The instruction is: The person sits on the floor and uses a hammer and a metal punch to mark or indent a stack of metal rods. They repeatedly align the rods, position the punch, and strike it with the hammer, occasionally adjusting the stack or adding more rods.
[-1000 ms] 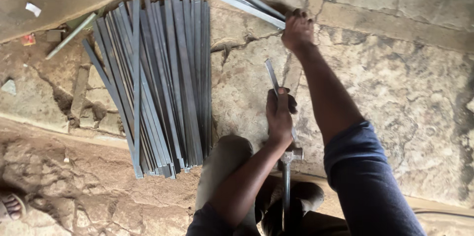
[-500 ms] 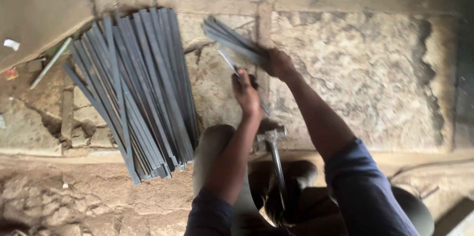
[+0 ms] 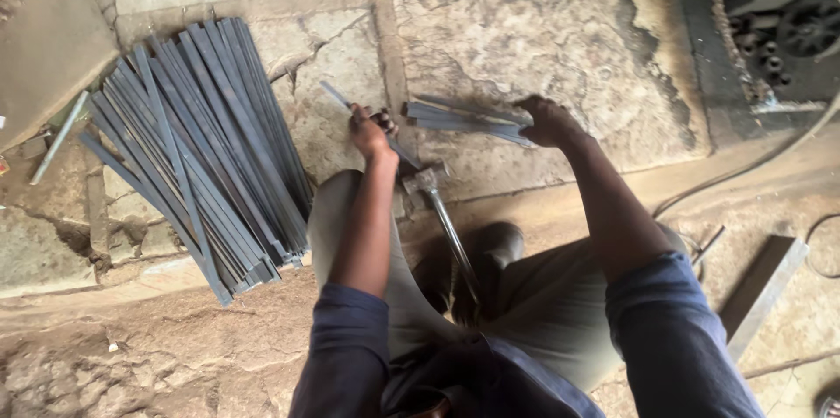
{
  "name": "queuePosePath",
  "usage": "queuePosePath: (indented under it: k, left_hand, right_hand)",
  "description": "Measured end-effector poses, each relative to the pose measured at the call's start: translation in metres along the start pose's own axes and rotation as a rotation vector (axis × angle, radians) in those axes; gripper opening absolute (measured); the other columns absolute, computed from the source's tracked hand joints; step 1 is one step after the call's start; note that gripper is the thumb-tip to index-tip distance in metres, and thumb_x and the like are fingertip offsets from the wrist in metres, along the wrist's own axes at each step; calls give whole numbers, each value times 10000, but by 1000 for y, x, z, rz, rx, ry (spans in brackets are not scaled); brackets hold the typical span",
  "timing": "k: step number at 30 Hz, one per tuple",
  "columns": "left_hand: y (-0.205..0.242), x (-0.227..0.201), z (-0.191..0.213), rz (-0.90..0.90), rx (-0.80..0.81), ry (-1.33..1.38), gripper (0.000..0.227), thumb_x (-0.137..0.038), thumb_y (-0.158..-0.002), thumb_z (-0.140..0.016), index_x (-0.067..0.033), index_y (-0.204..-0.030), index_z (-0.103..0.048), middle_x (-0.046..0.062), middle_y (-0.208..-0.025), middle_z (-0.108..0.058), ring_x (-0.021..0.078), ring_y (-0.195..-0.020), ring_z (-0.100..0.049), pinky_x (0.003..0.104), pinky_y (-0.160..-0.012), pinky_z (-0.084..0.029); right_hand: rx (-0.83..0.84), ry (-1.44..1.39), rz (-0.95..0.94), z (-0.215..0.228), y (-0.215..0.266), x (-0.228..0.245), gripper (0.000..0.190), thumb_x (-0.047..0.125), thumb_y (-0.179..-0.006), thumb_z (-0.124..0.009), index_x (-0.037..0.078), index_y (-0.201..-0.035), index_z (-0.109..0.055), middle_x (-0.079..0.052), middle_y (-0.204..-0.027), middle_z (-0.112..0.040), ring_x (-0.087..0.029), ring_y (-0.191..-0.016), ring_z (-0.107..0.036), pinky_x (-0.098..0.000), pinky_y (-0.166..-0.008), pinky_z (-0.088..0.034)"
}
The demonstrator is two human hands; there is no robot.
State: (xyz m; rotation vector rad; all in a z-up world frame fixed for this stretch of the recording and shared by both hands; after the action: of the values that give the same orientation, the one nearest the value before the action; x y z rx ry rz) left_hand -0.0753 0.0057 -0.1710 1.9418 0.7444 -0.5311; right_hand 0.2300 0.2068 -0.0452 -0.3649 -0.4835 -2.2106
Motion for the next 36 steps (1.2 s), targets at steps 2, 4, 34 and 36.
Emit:
queuePosePath:
  k: [2, 4, 34, 36]
  left_hand:
    - [4, -3, 8, 50, -9, -4, 360, -475, -1034, -469, -119, -1070, -507, 82, -729, -630, 204, -545, -572, 359, -493, -497]
    - [7, -13, 5, -14, 91, 40, 390, -471, -1037, -477, -95, -1124, -535, 100, -851, -676, 231, -683, -641, 378, -620, -566]
    - [238, -3, -25, 191, 756, 604, 515, -412, -1027, -575, 1, -1336, -561, 263, -1498, -542, 402, -1430, -487, 604, -1219, -340]
    - [240, 10, -29, 177, 776, 435, 449, -303, -1015, -589, -18, -1360, -550, 220, -1489, -560, 367, -1425, -500, 568, -1218, -375]
  right_hand:
    - [-134, -189, 3, 25, 23, 10, 620, 109, -791, -804, 114, -1384, -621, -164, -1335, -650, -336, -1151, -662, -440, -918, -553]
    - [-199, -358, -15, 37, 47, 20, 572, 92, -845, -774, 118, -1394, -617, -138, -1341, -668, -281, -1139, -692, -396, -909, -579]
    - [-167, -1396, -272, -42, 161, 100, 373, 60, -1007, -576, 13, -1375, -539, -163, -1212, -731, -256, -1014, -748, -375, -802, -593]
    - [-209, -1468, -346, -58, 162, 81, 297, 63, -1012, -575, -11, -1299, -581, -175, -1179, -742, -257, -976, -766, -375, -776, -598]
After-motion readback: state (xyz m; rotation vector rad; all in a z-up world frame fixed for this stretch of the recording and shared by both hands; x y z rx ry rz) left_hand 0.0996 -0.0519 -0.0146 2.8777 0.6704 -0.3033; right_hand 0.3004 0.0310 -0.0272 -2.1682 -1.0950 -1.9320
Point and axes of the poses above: each hand's wrist, its own y-axis away from the middle knuckle, its own z-axis out of the back of the hand, x = y × z, the point moved 8 cm from there along -y, towards the middle knuckle
